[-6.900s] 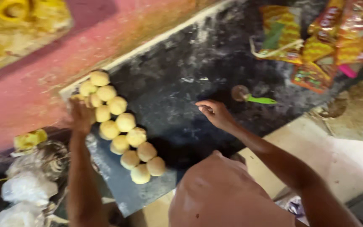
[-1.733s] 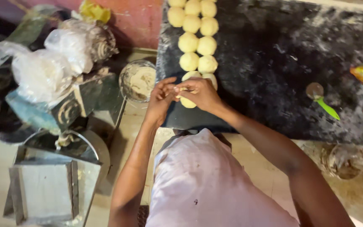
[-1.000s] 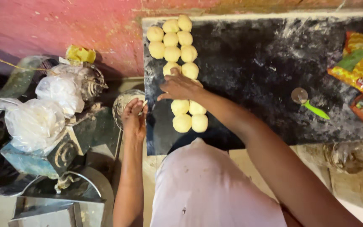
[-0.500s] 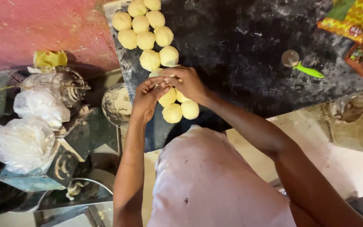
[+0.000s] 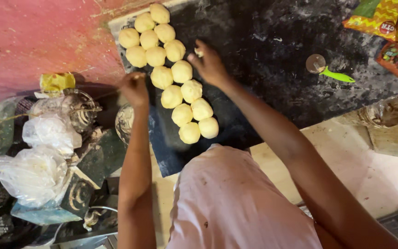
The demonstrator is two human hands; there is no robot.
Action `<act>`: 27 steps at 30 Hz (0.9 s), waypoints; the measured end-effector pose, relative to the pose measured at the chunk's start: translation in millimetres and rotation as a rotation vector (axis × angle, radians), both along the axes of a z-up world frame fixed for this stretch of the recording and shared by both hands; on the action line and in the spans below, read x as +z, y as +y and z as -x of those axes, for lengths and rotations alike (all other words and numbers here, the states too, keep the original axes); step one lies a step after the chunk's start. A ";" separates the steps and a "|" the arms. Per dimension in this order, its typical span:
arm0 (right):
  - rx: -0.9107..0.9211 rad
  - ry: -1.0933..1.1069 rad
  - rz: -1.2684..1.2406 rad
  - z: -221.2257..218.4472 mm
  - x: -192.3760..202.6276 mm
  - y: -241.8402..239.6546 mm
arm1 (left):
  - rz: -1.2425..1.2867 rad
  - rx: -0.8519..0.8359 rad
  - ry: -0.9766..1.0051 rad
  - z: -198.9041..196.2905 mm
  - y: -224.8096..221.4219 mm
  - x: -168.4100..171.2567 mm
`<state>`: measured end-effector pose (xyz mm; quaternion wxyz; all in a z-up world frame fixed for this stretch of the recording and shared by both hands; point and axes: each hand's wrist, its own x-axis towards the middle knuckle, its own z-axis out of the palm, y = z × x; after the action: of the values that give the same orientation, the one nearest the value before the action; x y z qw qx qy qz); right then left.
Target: The person shapes dough by hand into several round balls on a counter, then places the balls into a rectangular metal tray.
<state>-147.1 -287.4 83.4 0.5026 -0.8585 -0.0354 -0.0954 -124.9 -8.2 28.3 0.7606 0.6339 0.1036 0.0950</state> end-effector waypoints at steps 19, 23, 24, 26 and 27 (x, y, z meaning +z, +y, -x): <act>-0.093 0.229 0.375 20.4 1.5 47.0 | -1.202 -0.220 0.002 -6.4 -11.4 -35.3; 0.064 -0.054 0.302 37.3 -27.5 45.0 | -1.062 -0.058 -0.182 7.1 -25.9 -41.2; 0.223 -0.085 0.419 42.5 -33.6 46.4 | -1.057 -0.068 -0.180 11.6 -30.4 -43.0; 0.218 -0.016 0.319 21.2 -32.9 41.3 | -1.000 -0.275 -0.076 4.2 -40.6 -41.2; 0.215 0.052 0.204 18.2 -29.3 36.6 | -0.994 -0.291 -0.082 -0.3 -41.4 -37.4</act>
<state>-165.3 -250.8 54.0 0.4206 -0.8986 -0.1238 -0.0145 -124.6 -49.7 -9.1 0.3767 0.9221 -0.0730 0.0510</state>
